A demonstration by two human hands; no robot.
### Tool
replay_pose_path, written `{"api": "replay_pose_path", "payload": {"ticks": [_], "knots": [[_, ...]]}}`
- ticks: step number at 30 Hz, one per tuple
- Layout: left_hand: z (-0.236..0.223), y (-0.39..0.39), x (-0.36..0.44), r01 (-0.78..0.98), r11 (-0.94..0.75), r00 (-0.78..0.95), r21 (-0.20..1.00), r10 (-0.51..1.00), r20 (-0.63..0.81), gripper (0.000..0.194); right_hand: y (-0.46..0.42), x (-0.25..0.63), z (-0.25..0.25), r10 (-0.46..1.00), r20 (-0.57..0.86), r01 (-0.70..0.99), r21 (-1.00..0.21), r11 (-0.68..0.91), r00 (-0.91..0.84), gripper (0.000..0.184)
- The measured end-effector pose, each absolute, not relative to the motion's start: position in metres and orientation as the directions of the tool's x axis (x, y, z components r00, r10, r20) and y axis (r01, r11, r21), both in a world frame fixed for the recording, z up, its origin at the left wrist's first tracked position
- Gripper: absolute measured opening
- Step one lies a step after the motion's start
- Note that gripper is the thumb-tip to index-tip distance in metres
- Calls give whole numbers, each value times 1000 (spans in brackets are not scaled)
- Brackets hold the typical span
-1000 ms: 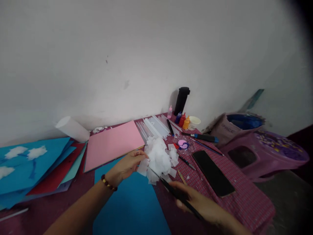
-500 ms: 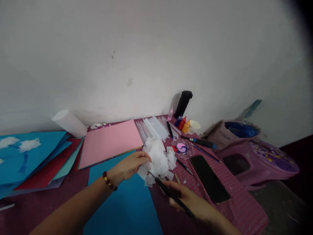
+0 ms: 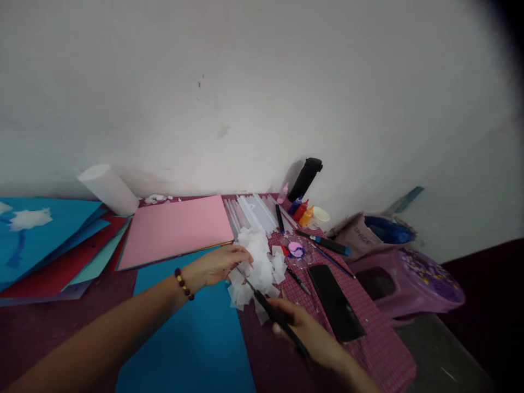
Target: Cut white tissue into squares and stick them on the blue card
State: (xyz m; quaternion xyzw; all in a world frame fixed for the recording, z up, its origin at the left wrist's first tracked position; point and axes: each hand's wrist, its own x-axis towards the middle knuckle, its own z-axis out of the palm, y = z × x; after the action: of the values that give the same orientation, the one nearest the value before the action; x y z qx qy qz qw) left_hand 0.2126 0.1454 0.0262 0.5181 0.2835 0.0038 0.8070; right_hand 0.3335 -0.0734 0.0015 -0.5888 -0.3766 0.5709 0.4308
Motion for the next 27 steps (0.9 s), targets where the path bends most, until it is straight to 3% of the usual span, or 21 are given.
{"api": "replay_pose_path", "payload": {"ticks": [4, 7, 12, 16, 20, 27], "knots": [[27, 147, 216, 220, 550, 823, 806, 338, -455, 19, -73, 333, 0, 958, -284, -77, -957, -281, 43, 61], [31, 156, 225, 210, 553, 838, 807, 323, -439, 26, -73, 336, -4, 950, -307, -213, -934, -288, 62, 64], [47, 186, 257, 164, 430, 858, 888, 382, -343, 36, -75, 338, -7, 941, -331, -554, -798, -237, 74, 58], [54, 202, 261, 123, 257, 798, 959, 549, -249, 23, -93, 331, -9, 928, -358, -656, -726, -206, 104, 56], [50, 194, 227, 151, 157, 762, 976, 610, -216, 21, -118, 317, -14, 915, -370, -640, -745, -189, 160, 56], [22, 148, 148, 169, 106, 674, 980, 713, -193, 37, -127, 281, -16, 935, -324, -341, -904, -259, 148, 53]]}}
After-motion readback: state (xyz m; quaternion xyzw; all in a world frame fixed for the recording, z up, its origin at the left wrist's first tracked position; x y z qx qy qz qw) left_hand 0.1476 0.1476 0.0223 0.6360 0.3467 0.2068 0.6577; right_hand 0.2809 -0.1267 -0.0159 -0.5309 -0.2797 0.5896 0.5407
